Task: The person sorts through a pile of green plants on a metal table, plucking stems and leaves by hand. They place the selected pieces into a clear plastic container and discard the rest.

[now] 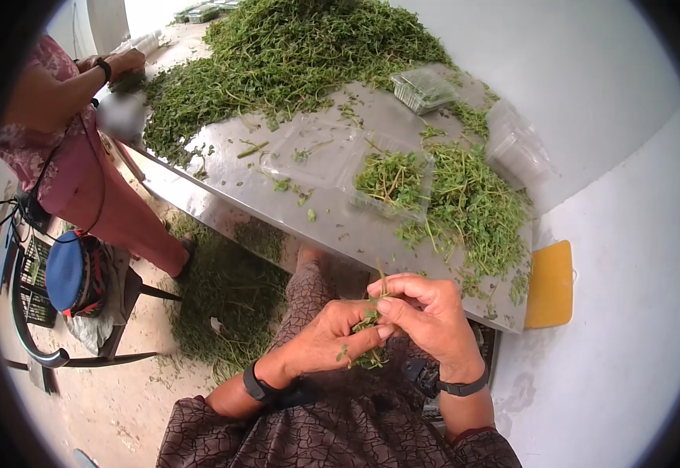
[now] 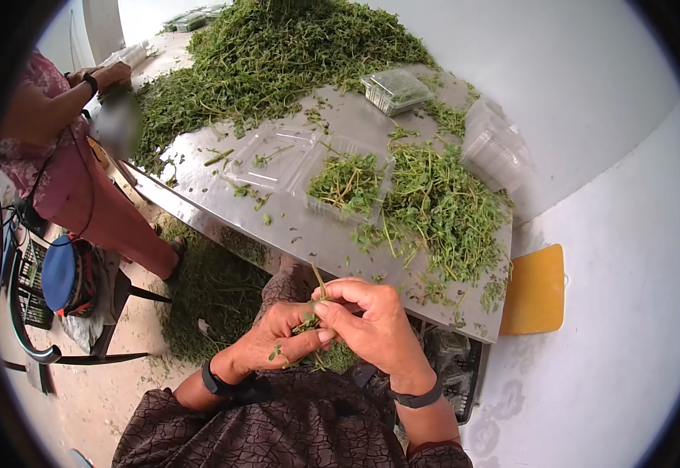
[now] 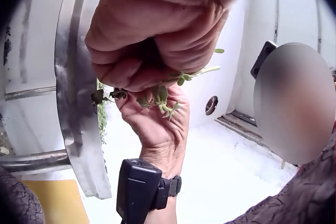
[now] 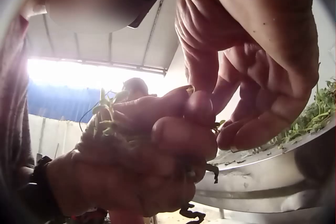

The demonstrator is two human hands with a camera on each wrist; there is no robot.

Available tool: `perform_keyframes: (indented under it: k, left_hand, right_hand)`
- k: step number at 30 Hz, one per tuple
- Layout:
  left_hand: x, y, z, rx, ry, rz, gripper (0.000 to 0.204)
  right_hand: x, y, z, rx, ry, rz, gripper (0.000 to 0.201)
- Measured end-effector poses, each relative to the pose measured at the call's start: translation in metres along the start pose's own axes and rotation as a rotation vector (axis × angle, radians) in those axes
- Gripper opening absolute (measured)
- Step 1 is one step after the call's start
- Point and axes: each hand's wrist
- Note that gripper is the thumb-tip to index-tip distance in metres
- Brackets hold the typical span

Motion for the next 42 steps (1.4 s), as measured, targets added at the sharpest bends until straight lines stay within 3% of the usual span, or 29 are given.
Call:
perform_keyframes:
  k: [2, 4, 5, 17, 27, 33, 37, 39, 42]
  left_hand:
    - [0.003, -0.001, -0.001, -0.021, -0.004, -0.005, 0.012]
    - [0.007, -0.003, -0.001, -0.006, 0.013, 0.02, 0.012]
    - [0.008, -0.004, 0.001, -0.001, 0.017, 0.019, 0.012]
    - [0.01, -0.013, 0.007, -0.065, 0.024, 0.008, 0.021]
    - [-0.001, -0.011, 0.002, -0.06, -0.008, 0.074, 0.019]
    - [-0.011, -0.007, 0.005, -0.103, 0.002, 0.121, 0.02]
    - [-0.015, -0.003, 0.007, -0.132, -0.008, 0.137, 0.02]
    - [-0.018, -0.002, 0.004, -0.123, 0.005, 0.14, 0.02]
    - [-0.023, 0.0, 0.002, -0.11, -0.003, 0.178, 0.022]
  right_hand:
    - [-0.002, -0.002, 0.004, -0.06, 0.058, 0.015, 0.014]
    - [-0.004, -0.005, 0.006, -0.235, -0.102, 0.046, 0.012]
    - [-0.004, -0.007, 0.004, -0.241, -0.104, 0.047, 0.012]
    - [-0.005, -0.024, -0.012, -0.144, 0.039, 0.27, 0.012]
    - [-0.021, -0.006, -0.036, -0.253, 0.035, 0.383, 0.015]
    - [-0.028, 0.032, -0.054, -0.306, 0.043, 0.404, 0.017]
    - [-0.034, 0.076, -0.051, -0.296, -0.014, 0.399, 0.023]
    - [-0.035, 0.09, -0.042, -0.23, -0.22, 0.469, 0.025]
    - [-0.034, 0.081, -0.032, -0.237, -0.278, 0.478, 0.023]
Point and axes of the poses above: each hand's wrist, its own y-axis towards the middle knuckle, its own x-axis out of the palm, z = x × y, and after that the axes turned 2 degrees about y, right-handed
